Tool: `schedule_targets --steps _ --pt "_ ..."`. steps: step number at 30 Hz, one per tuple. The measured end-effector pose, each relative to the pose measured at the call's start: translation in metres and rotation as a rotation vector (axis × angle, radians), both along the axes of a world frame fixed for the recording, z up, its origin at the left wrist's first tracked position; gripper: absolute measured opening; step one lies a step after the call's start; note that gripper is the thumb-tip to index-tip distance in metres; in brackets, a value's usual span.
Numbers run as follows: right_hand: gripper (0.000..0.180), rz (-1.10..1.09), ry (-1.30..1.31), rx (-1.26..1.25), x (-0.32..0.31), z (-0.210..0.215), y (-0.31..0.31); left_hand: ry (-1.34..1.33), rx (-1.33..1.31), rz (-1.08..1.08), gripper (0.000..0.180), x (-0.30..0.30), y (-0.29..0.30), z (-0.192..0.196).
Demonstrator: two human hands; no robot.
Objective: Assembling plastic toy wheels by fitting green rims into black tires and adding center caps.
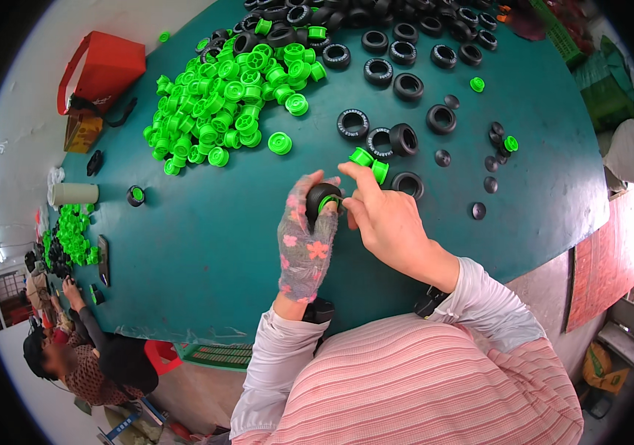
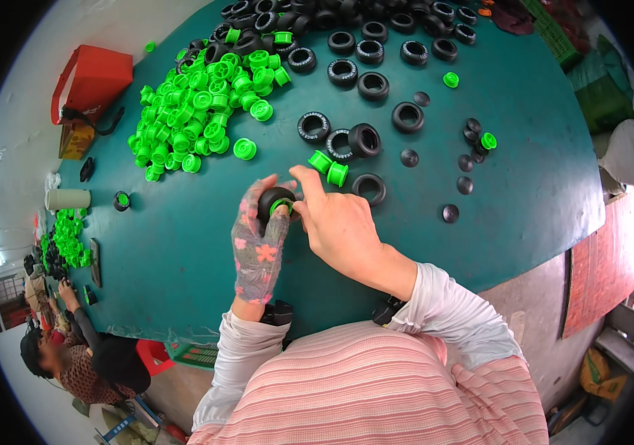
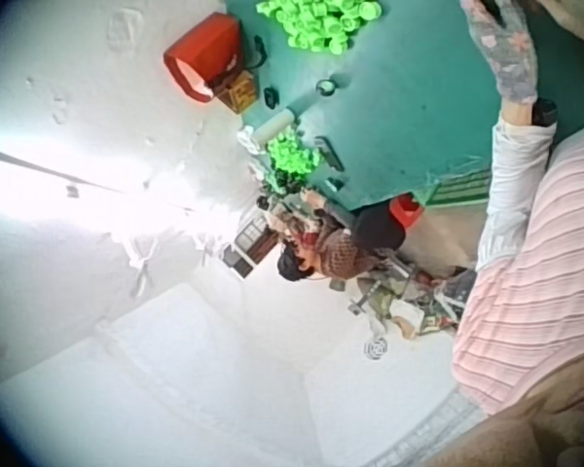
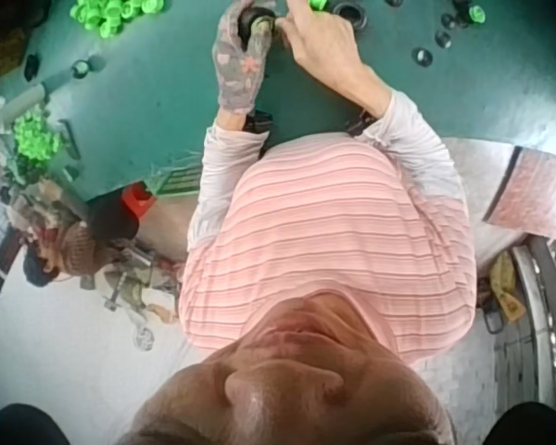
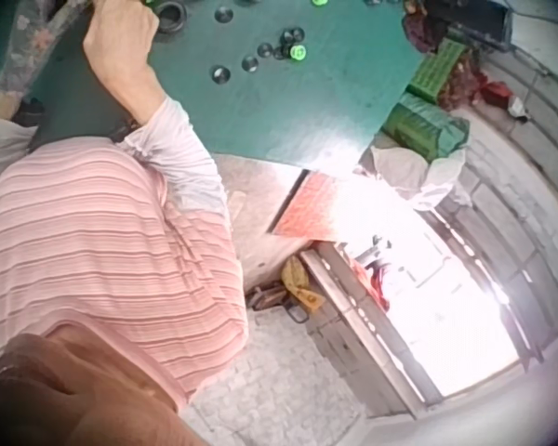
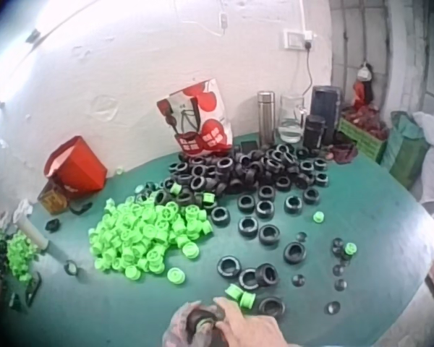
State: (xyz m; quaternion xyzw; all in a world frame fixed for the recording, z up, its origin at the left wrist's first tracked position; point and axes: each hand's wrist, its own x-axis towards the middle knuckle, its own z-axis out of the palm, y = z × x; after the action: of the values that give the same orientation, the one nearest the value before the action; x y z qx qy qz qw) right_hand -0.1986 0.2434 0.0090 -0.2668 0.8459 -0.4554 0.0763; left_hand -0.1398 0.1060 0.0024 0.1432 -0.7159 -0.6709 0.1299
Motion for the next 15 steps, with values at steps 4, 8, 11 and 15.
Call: schedule_targets --steps 4,8,11,15 --pt "0.037 0.004 0.217 0.025 0.004 -0.004 -0.001 -0.049 -0.039 0.019 0.034 0.004 0.008 0.007" --pt "0.044 0.037 0.4 0.109 0.008 -0.007 -0.002 -0.162 -0.066 -0.072 0.032 0.004 -0.003 0.013" --pt "0.047 0.07 0.52 0.158 0.008 -0.008 -0.001 -0.178 -0.113 -0.114 0.032 0.004 -0.006 0.013" --pt "0.047 0.133 0.67 0.243 0.008 0.0 0.001 -0.173 -0.162 -0.176 0.035 0.004 -0.015 0.004"
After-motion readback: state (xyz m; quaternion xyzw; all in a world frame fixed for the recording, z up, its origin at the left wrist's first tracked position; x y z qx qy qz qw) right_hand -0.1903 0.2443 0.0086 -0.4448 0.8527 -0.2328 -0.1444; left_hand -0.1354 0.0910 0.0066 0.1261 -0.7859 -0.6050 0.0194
